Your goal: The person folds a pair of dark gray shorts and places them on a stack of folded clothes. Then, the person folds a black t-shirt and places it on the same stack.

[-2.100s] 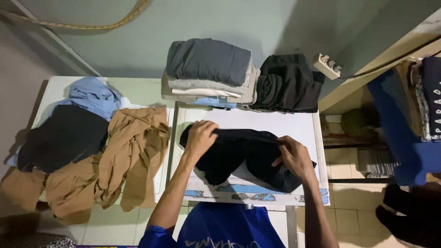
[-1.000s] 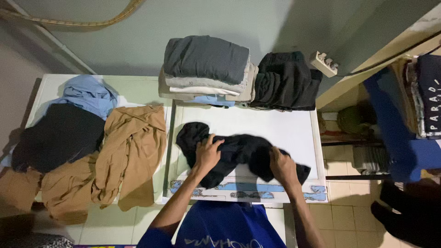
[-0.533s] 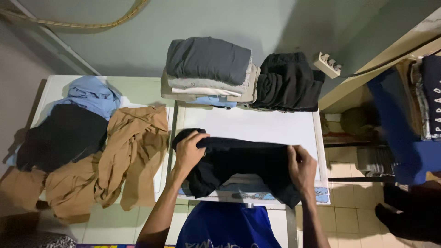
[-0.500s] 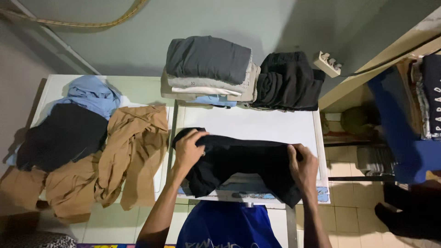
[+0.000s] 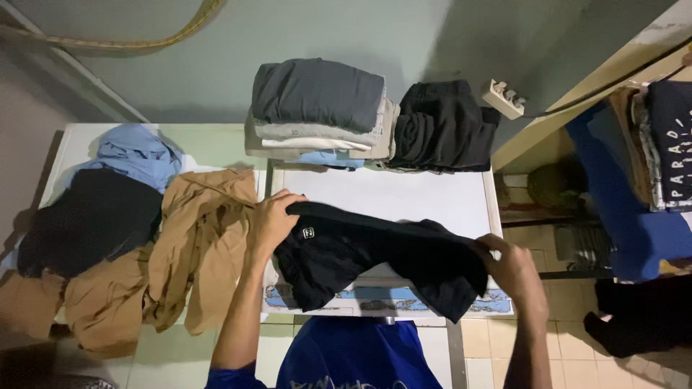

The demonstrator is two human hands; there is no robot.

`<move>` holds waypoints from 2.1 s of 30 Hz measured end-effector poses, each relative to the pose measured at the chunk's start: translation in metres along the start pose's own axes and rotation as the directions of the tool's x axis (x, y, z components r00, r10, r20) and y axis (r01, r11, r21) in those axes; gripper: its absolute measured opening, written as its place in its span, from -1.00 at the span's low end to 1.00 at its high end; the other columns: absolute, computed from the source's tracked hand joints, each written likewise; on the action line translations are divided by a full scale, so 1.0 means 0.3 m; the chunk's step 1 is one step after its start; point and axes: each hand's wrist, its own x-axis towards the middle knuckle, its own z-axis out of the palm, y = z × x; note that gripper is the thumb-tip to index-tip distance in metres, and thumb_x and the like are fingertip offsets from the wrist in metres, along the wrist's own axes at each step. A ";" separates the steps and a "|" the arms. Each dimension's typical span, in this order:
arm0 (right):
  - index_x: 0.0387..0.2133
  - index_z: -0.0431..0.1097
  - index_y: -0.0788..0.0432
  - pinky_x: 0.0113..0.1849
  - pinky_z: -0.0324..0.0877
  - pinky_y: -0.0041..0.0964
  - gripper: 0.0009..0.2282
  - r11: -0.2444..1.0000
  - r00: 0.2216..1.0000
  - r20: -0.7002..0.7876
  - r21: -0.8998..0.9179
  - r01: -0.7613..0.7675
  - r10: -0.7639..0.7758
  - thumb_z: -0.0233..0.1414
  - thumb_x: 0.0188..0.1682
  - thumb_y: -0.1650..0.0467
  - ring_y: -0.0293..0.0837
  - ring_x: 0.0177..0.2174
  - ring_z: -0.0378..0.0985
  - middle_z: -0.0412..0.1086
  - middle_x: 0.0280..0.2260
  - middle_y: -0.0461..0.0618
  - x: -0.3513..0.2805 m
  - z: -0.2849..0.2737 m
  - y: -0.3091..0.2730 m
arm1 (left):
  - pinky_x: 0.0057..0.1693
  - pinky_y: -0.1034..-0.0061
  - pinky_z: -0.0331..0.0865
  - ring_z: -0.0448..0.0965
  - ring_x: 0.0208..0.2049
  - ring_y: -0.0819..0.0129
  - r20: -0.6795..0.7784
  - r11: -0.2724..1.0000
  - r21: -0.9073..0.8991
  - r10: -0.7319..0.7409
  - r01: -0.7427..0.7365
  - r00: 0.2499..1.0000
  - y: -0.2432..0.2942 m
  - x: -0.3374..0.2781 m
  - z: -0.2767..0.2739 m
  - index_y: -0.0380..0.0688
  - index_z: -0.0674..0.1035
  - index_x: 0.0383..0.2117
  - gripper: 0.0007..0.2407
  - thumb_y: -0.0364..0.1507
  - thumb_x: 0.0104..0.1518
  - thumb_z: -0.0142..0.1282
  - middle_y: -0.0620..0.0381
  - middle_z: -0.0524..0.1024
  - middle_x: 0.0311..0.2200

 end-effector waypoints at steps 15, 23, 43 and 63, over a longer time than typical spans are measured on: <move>-0.25 0.61 0.11 -0.28 0.44 -0.01 -0.85 0.929 0.851 -0.409 -0.302 0.214 -0.329 0.23 -0.01 0.32 0.12 -0.27 0.59 0.57 -0.26 0.08 0.310 0.045 0.163 | 0.02 0.31 0.44 0.57 -0.08 0.09 0.060 0.996 0.087 -0.037 0.032 0.997 -0.247 0.154 0.060 -0.20 0.64 -0.17 -0.74 -0.37 0.07 0.35 0.04 0.52 -0.15; -0.08 0.57 0.13 -0.36 0.43 -0.07 -0.83 0.988 0.847 -0.510 -0.098 0.120 -0.154 0.11 0.12 0.39 0.13 -0.32 0.55 0.49 -0.18 0.19 0.526 0.267 0.216 | 0.19 -0.27 0.09 0.39 0.07 -0.09 -0.235 0.806 0.580 0.025 0.119 0.972 -0.255 0.190 0.227 -0.09 0.57 0.05 -0.50 -0.23 -0.06 0.34 -0.12 0.44 0.03; 0.38 0.09 0.01 0.28 -0.10 0.27 -0.23 0.954 0.949 -0.216 -0.243 0.177 -0.231 0.06 -0.09 -0.04 0.24 0.34 0.00 -0.02 0.37 0.34 0.386 0.598 0.200 | 0.29 -0.54 -0.47 0.12 0.32 -0.19 0.083 0.919 0.392 0.008 -0.040 0.997 -0.283 0.050 0.362 -0.09 0.48 0.16 -0.24 0.16 -0.12 0.19 -0.27 0.23 0.24; 0.32 0.18 0.02 0.19 -0.11 0.51 -0.31 0.941 0.934 -0.230 -0.267 0.209 -0.272 0.09 -0.06 0.01 0.38 0.31 -0.01 0.05 0.32 0.37 0.481 0.609 0.108 | 0.41 -0.22 -0.28 -0.04 0.40 -0.29 0.141 0.903 0.383 0.151 -0.195 0.978 -0.212 0.177 0.482 -0.16 0.32 0.31 -0.21 0.06 -0.04 0.24 -0.40 0.12 0.32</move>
